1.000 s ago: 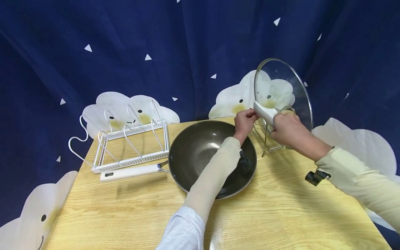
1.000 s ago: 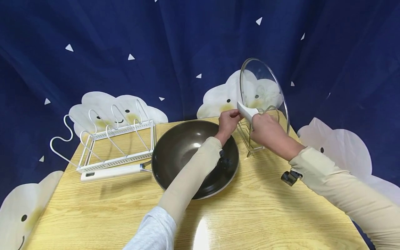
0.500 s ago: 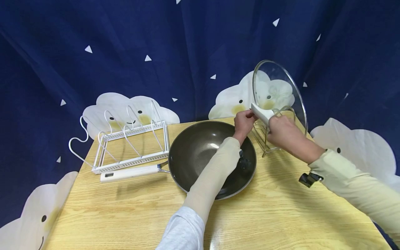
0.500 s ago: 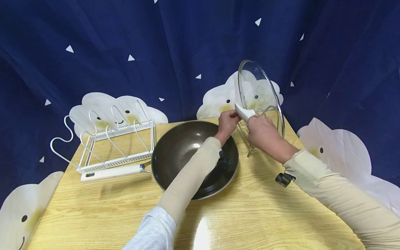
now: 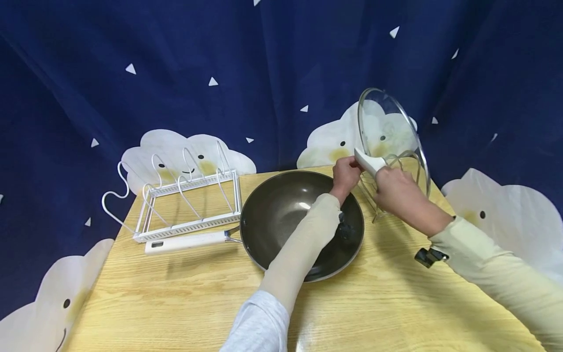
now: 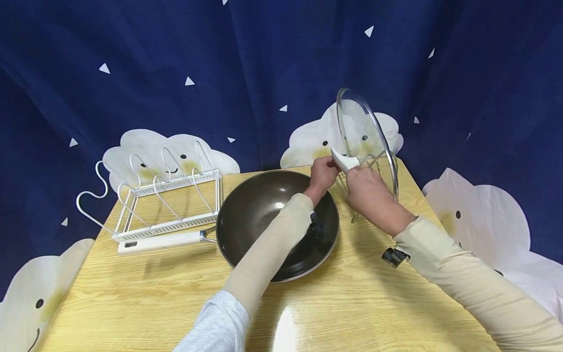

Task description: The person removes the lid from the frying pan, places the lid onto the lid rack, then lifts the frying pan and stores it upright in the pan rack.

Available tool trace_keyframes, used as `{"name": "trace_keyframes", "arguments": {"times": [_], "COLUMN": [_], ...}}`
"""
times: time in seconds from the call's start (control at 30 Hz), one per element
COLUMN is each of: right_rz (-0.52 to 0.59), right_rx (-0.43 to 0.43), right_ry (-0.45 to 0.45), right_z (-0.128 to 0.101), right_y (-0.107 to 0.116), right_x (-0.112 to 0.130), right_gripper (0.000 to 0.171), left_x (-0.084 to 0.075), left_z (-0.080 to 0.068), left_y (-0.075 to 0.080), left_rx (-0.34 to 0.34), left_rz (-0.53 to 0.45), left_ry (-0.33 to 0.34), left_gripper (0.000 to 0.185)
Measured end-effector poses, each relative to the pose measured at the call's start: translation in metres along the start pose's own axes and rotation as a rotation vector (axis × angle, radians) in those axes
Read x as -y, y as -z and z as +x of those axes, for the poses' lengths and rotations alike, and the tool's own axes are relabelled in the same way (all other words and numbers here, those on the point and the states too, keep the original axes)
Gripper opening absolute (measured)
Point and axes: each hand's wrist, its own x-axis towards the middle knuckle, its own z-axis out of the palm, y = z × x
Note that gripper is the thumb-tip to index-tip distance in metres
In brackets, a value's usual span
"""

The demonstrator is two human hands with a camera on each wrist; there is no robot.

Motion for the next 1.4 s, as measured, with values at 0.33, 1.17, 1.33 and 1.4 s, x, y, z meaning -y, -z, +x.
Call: {"name": "trace_keyframes", "arguments": {"times": [0.33, 1.17, 1.33, 1.4], "right_rz": [-0.017, 0.100, 0.121, 0.139], "right_rx": [-0.114, -0.241, -0.214, -0.214], "right_ry": [0.008, -0.144, -0.146, -0.149], "right_z": [-0.008, -0.033, -0.036, -0.038], "right_y": [-0.004, -0.016, -0.018, -0.019], "right_x": [0.004, 0.010, 0.010, 0.010], "right_gripper": [0.008, 0.055, 0.062, 0.063], "left_x": [0.002, -0.004, -0.004, -0.003], "left_z": [-0.001, -0.028, -0.048, -0.058], "left_y": [0.004, 0.107, 0.144, 0.159], "left_rx": [0.006, 0.066, 0.066, 0.065], "left_rz": [-0.039, -0.227, -0.197, -0.202], "left_ry": [0.004, -0.053, -0.080, -0.091], "left_gripper": [0.019, 0.026, 0.029, 0.029]}}
